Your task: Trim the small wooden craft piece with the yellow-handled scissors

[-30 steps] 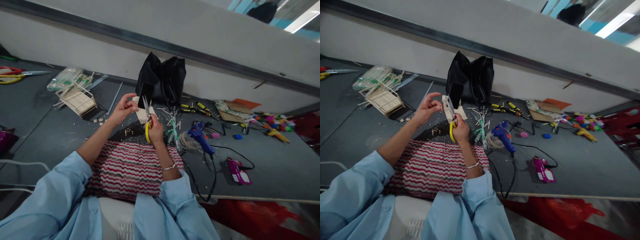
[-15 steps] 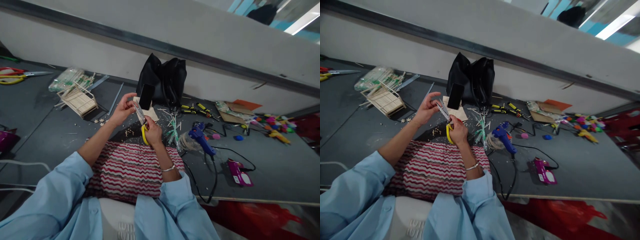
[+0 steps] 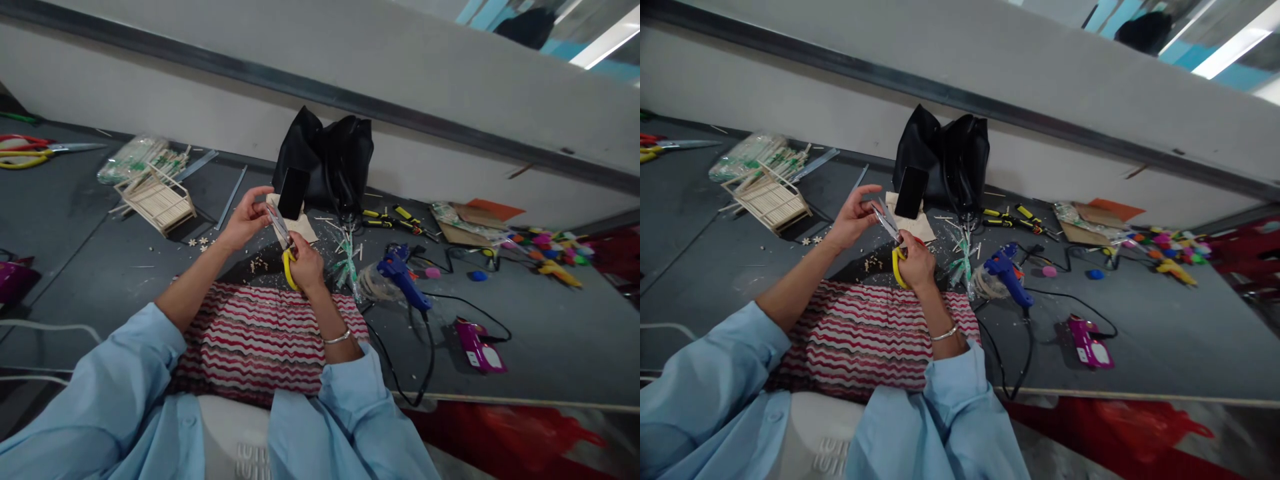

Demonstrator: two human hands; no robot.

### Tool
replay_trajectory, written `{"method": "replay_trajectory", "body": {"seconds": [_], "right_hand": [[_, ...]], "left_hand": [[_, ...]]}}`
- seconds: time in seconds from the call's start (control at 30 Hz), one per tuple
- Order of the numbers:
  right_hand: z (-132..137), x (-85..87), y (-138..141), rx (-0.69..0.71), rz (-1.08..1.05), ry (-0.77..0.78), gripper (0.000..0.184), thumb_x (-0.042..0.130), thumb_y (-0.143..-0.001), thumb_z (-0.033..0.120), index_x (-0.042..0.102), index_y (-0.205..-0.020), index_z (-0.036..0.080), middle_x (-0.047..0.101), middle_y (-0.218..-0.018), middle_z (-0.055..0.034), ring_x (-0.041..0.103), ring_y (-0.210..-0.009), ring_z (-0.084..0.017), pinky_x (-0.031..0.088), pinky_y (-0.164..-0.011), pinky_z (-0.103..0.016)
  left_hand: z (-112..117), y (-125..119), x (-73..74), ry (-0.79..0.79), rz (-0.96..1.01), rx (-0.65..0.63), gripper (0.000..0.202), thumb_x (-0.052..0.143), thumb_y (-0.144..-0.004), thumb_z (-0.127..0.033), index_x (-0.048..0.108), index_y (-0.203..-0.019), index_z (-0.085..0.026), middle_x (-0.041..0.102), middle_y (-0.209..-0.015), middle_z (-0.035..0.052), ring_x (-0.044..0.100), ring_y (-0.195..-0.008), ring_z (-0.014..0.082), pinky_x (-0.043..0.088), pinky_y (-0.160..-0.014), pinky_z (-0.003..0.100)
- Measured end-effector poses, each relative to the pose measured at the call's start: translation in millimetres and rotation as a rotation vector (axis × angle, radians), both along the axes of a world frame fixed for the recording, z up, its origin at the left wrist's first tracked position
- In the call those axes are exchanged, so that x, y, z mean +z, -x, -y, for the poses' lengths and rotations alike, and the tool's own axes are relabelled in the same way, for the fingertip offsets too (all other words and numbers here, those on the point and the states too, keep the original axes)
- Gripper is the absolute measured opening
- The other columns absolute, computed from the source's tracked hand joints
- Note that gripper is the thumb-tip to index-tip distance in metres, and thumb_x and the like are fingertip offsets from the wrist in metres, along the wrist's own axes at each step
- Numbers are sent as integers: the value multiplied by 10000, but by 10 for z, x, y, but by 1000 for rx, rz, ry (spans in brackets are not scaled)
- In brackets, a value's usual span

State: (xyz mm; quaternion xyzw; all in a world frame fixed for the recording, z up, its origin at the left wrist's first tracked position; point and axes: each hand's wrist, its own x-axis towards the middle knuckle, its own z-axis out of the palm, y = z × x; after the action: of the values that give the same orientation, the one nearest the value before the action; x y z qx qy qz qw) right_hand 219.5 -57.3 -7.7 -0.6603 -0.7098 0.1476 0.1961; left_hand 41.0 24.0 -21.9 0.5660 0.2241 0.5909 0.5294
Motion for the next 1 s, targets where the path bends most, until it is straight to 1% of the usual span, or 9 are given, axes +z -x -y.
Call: {"method": "replay_trajectory", "body": {"seconds": [0.17,0.3,0.6,0.77,0.9,1.0], "right_hand": [[-6,-14,-4,25,-21,12,536,571,-836,237,591,-1370,275,731,-929,-15,652,-794,-201,473,-753,-266],[-7,-18,-3,32,-38,34,542,548,-840,225,583,-1378,281,716,-913,-8,642,-760,-190,460,-741,-264],[-19,-44,-7,51,-74,22,481,567,-829,241,615,-1305,289,683,-835,12,603,-710,-171,407,-666,-238],[-14,-19,0,50,-55,21,471,563,-844,250,611,-1311,288,686,-856,9,614,-737,-174,405,-682,-238],[-5,19,13,45,-30,26,419,549,-862,275,621,-1275,285,693,-848,7,626,-749,-186,416,-687,-242],[-7,37,18,40,-6,25,396,544,-851,252,631,-1236,280,702,-851,4,632,-759,-191,420,-686,-243]], "left_hand": [[0,16,-7,13,-27,11,601,833,-743,-260,544,-1270,-235,681,-834,-10,641,-735,109,526,-704,233],[7,22,7,17,-30,11,584,838,-739,-254,551,-1247,-238,674,-818,-15,649,-735,112,538,-707,239],[9,29,18,20,-55,24,574,839,-738,-264,543,-1229,-228,658,-810,-25,622,-687,95,519,-671,222],[18,30,35,31,-35,16,559,825,-739,-256,538,-1218,-230,658,-802,-29,640,-720,106,535,-709,232],[23,34,46,40,-36,28,562,825,-728,-237,544,-1214,-226,653,-799,-23,632,-706,109,528,-692,238],[22,42,46,48,-42,39,572,837,-713,-233,547,-1207,-230,644,-797,-27,620,-688,102,520,-680,238]]}}
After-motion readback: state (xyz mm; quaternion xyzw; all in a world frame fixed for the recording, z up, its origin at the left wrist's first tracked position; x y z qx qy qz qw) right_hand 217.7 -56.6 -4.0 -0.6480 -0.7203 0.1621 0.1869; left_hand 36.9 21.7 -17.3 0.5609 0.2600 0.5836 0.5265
